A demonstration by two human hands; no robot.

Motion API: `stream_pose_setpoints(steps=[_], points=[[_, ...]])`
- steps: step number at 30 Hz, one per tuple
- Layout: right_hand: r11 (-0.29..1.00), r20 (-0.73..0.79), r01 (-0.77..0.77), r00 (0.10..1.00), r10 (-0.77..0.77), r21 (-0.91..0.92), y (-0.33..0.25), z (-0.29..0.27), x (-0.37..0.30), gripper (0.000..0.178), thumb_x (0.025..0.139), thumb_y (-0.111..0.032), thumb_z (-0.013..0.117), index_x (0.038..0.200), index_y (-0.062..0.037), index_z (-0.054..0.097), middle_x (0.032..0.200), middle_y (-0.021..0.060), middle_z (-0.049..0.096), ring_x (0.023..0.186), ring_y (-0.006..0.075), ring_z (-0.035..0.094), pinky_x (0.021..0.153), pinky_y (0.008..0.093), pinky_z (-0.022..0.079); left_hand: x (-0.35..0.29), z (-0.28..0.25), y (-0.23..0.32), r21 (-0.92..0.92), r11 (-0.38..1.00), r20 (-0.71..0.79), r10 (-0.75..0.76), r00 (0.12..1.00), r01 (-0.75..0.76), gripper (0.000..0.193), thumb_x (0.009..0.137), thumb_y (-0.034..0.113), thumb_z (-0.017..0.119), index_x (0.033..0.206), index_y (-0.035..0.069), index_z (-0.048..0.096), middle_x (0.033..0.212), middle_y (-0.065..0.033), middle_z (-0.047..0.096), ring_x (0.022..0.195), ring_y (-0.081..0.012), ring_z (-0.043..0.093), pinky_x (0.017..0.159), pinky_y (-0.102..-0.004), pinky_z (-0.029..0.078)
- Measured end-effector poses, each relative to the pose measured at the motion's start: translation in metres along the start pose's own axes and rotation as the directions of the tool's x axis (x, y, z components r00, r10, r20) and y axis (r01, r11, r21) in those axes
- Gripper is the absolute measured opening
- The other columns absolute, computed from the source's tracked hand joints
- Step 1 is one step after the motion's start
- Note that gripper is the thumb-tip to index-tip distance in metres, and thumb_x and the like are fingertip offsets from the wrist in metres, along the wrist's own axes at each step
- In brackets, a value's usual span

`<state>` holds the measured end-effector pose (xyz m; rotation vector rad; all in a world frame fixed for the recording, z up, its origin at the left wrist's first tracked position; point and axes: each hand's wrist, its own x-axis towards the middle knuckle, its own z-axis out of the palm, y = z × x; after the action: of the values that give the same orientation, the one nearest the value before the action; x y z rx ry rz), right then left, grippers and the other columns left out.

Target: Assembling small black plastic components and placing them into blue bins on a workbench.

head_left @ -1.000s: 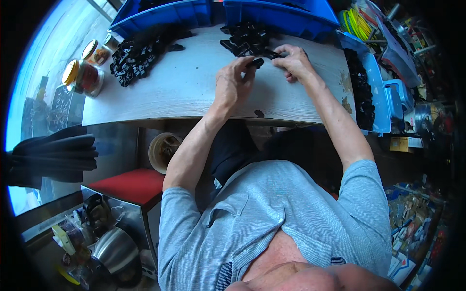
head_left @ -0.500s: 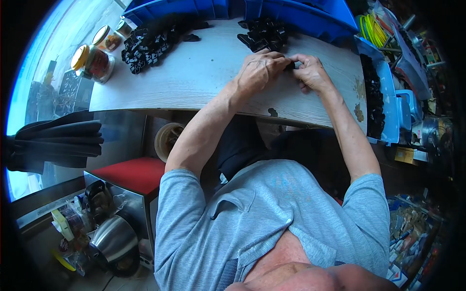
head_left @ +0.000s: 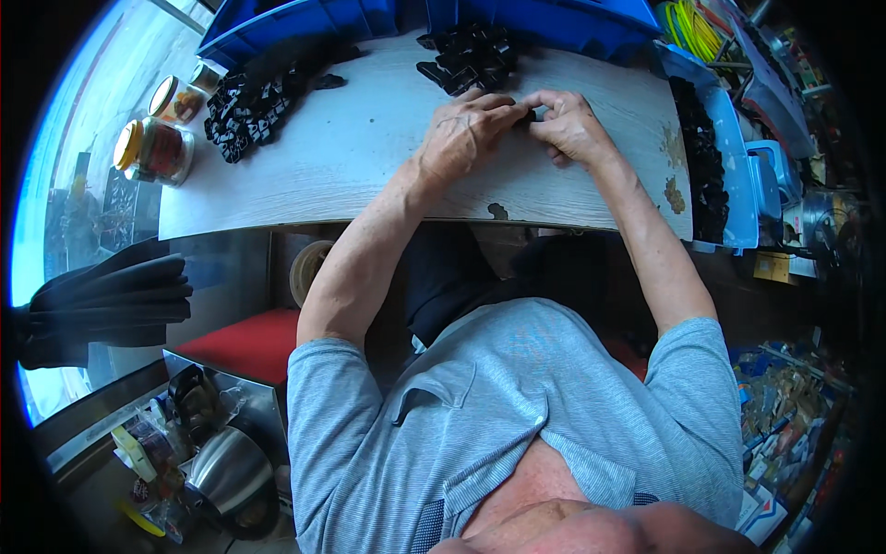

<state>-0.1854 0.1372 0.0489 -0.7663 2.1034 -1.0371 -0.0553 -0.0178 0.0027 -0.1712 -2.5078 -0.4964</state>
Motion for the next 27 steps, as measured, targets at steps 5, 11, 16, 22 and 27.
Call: stream_pose_setpoints(steps=[5,11,16,22,27], points=[[1.0,-0.013,0.01,1.0,-0.01,-0.019,-0.004,0.002,-0.004,0.031,0.081,-0.009,0.07,0.112,-0.009,0.071,0.061,-0.0011,0.054,0.048,0.0087,0.054,0.042,0.0267,0.047,-0.007,-0.005,0.013,0.101,0.994,0.049,-0.043,0.998,0.038,0.042,0.09,0.008,0.068,0.131,0.017,0.068,0.121,-0.007,0.071,0.099,-0.0273,0.062,0.088,-0.0363,0.055],[0.998,0.007,0.029,1.0,-0.029,-0.064,-0.006,0.002,-0.003,0.03,0.082,-0.011,0.073,0.111,-0.0081,0.071,0.059,-0.0012,0.052,0.045,0.0093,0.052,0.041,0.0271,0.046,-0.01,-0.015,0.021,0.094,0.991,0.073,-0.104,0.992,0.097,0.044,0.091,0.005,0.066,0.134,0.016,0.065,0.126,-0.008,0.068,0.102,-0.0292,0.061,0.093,-0.0376,0.054],[0.999,-0.053,0.001,0.999,0.0,0.033,0.004,-0.001,-0.002,0.036,0.079,-0.019,0.082,0.109,-0.0044,0.068,0.058,-0.0016,0.052,0.044,0.0084,0.05,0.039,0.0266,0.046,-0.023,-0.036,-0.02,0.11,0.945,-0.372,-0.248,0.894,0.308,0.041,0.083,-0.002,0.06,0.121,0.011,0.068,0.124,-0.0131,0.066,0.105,-0.0354,0.063,0.088,-0.0433,0.056],[0.97,-0.122,0.1,0.99,-0.075,0.219,0.02,0.002,0.003,0.045,0.079,-0.021,0.083,0.113,0.001,0.062,0.057,-0.002,0.051,0.043,0.008,0.051,0.037,0.0255,0.044,-0.062,-0.094,-0.103,0.57,0.616,-0.223,-0.521,0.824,0.544,0.041,0.084,0.006,0.062,0.125,0.01,0.068,0.131,-0.0102,0.066,0.122,-0.0343,0.059,0.099,-0.0441,0.052],[0.935,-0.116,0.023,0.993,0.02,0.354,0.018,-0.011,-0.004,0.048,0.079,-0.023,0.083,0.115,0.0,0.061,0.057,-0.0007,0.053,0.046,0.0098,0.056,0.043,0.0267,0.053,-0.076,-0.089,-0.104,0.532,0.742,-0.242,-0.327,0.914,0.407,0.031,0.085,0.006,0.06,0.115,0.011,0.067,0.117,-0.0105,0.07,0.107,-0.0336,0.064,0.085,-0.045,0.055]])
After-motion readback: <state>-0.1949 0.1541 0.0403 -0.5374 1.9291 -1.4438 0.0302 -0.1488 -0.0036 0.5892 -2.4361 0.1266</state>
